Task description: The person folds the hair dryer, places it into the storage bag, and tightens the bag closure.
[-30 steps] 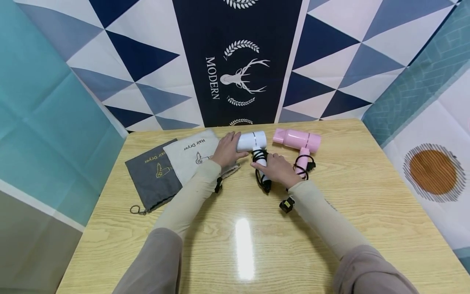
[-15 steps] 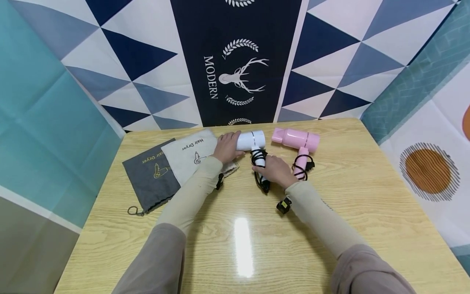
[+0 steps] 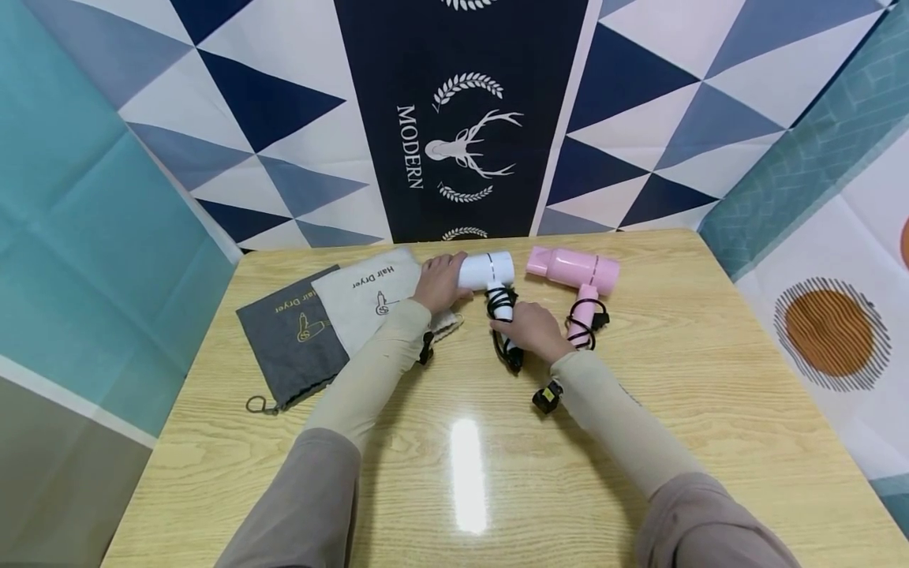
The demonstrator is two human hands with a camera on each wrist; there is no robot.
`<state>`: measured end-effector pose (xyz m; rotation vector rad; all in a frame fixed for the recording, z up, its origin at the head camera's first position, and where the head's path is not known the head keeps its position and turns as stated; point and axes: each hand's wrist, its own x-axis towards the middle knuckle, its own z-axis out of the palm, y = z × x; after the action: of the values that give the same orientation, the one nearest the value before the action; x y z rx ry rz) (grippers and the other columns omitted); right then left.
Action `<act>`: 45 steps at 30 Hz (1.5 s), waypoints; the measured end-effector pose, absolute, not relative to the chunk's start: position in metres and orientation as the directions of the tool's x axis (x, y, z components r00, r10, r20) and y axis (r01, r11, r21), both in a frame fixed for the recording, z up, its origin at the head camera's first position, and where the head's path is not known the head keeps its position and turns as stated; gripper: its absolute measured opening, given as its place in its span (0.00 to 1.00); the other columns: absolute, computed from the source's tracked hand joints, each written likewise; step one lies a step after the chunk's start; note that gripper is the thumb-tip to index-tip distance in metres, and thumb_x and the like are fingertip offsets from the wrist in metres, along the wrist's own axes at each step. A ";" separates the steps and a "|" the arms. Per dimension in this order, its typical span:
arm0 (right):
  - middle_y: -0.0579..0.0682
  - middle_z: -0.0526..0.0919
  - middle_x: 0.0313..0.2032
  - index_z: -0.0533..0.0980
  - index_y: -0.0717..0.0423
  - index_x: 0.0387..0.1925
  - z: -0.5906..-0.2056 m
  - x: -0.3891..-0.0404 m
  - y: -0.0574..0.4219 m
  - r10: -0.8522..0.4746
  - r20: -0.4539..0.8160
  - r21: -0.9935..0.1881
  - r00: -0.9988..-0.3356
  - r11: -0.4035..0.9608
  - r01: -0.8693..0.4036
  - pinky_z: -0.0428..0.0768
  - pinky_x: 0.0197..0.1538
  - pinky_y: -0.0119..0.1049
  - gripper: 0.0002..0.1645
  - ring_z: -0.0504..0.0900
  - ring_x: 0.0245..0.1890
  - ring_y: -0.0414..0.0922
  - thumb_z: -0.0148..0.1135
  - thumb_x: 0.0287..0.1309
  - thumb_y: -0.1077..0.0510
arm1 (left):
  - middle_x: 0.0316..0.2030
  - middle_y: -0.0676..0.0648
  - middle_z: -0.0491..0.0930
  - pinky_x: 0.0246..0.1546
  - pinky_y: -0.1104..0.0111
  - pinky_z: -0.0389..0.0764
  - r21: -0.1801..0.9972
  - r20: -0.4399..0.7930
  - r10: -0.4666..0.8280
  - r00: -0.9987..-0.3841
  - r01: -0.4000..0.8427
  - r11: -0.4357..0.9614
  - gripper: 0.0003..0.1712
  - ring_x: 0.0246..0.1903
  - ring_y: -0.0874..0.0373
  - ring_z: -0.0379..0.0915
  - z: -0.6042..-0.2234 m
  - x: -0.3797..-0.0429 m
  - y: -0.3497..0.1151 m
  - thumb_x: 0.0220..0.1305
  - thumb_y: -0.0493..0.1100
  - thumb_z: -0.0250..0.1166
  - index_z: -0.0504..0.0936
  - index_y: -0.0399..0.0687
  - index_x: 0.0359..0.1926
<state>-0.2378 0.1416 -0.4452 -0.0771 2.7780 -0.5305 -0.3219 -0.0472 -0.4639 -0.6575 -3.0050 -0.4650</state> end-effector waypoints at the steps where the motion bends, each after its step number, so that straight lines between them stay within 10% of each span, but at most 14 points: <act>1: 0.54 0.79 0.26 0.75 0.62 0.35 -0.445 -0.237 0.142 -0.109 -0.288 -0.374 -0.951 0.927 0.007 0.69 0.21 0.34 0.30 0.74 0.20 0.45 0.56 0.64 0.36 | 0.63 0.39 0.71 0.67 0.51 0.62 0.283 0.094 0.403 -0.911 0.412 0.866 0.46 0.64 0.45 0.66 -0.464 -0.322 -0.047 0.58 0.56 0.70 0.60 0.47 0.71; 45: 0.53 0.81 0.27 0.79 0.58 0.32 -0.421 -0.211 0.157 -0.154 -0.136 -0.532 -0.979 0.845 -0.059 0.71 0.26 0.34 0.28 0.74 0.23 0.45 0.63 0.57 0.36 | 0.60 0.41 0.74 0.69 0.53 0.57 0.410 0.296 0.272 -0.916 0.379 0.830 0.43 0.62 0.47 0.67 -0.436 -0.277 -0.053 0.54 0.50 0.74 0.66 0.47 0.68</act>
<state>-0.2105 0.1570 -0.4210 -0.1661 2.8485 -0.8131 -0.2767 -0.0530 -0.4356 -0.5026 -2.7860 -0.6934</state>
